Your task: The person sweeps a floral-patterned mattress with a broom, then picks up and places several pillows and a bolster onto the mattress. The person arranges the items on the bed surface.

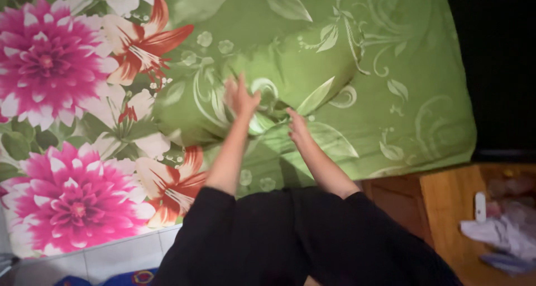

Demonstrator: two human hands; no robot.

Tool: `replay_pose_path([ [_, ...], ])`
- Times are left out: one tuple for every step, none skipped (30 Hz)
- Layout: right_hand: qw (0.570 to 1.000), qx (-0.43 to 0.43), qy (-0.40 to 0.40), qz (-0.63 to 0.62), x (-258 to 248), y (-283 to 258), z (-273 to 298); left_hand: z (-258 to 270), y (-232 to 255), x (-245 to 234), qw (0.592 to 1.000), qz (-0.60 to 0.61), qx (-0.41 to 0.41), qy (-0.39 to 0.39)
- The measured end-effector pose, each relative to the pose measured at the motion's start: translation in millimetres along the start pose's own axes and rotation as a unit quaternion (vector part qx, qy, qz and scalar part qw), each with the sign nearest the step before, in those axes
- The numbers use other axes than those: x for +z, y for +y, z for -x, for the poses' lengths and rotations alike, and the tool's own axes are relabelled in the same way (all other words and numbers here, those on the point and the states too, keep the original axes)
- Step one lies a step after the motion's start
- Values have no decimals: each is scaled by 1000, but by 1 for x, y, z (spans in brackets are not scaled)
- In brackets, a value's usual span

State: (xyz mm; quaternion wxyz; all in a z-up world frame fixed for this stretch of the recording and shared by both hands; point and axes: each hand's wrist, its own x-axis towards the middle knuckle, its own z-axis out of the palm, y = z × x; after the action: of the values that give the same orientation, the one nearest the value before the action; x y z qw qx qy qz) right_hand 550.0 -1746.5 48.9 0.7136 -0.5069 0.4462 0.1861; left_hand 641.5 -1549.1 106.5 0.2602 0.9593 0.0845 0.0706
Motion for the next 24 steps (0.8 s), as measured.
replay_pose_path([
  [999,-37,2,-37,-4,-10,-8,29,-13,14,993,37,-107,27],
  [995,-73,5,-71,-11,-19,-14,50,-23,24,978,56,-181,91],
  [989,-107,7,-106,-19,-31,-20,68,-31,32,952,75,-254,153],
  [988,-106,13,-107,-23,-47,-27,79,-41,34,925,96,-331,160],
  [988,-106,19,-108,-27,-64,-34,84,-48,35,891,117,-406,166],
  [988,-103,28,-110,-29,-75,-40,87,-51,36,841,181,-479,174],
  [986,-100,21,-132,-27,-84,-47,85,-53,38,780,243,-547,181],
  [983,-99,14,-157,-26,-93,-54,76,-53,40,712,303,-605,187],
  [979,-97,8,-181,-25,-102,-61,65,-50,44,650,407,-623,155],
  [976,-64,40,-205,-22,-108,-69,54,-46,50,580,504,-629,120],
  [970,-31,72,-228,-18,-113,-77,42,-42,57,502,595,-623,83],
  [962,1,107,-252,-16,-115,-83,31,-39,63,498,614,-598,134],
  [966,-17,73,-249,-15,-117,-89,21,-35,69,492,631,-571,183],
  [967,-36,41,-247,-15,-120,-95,12,-33,76,487,646,-542,229],
  [968,-56,9,-246,-14,-123,-100,3,-32,81,488,653,-517,261],
  [963,-78,42,-255,-11,-129,-107,-9,-31,86,489,660,-490,291],
  [956,-99,76,-265,-9,-137,-114,-21,-29,88,489,666,-462,321],
  [948,-119,111,-272,-8,-143,-120,-32,-28,88,486,673,-447,333],
  [943,-134,98,-287,-5,-152,-127,-46,-26,87,484,680,-431,344],
  [937,-149,84,-304,1,-164,-134,-64,-23,82,482,686,-413,355],
  [930,-164,70,-321,8,-179,-142,-81,-17,77,474,697,-414,343],
  [935,-157,73,-309,15,-197,-149,-101,-11,68,466,708,-415,332],
  [940,-150,77,-296,22,-217,-158,-122,-3,60,458,718,-415,320],
  [945,-140,85,-282,26,-232,-164,-137,6,54,473,725,-384,321],
])
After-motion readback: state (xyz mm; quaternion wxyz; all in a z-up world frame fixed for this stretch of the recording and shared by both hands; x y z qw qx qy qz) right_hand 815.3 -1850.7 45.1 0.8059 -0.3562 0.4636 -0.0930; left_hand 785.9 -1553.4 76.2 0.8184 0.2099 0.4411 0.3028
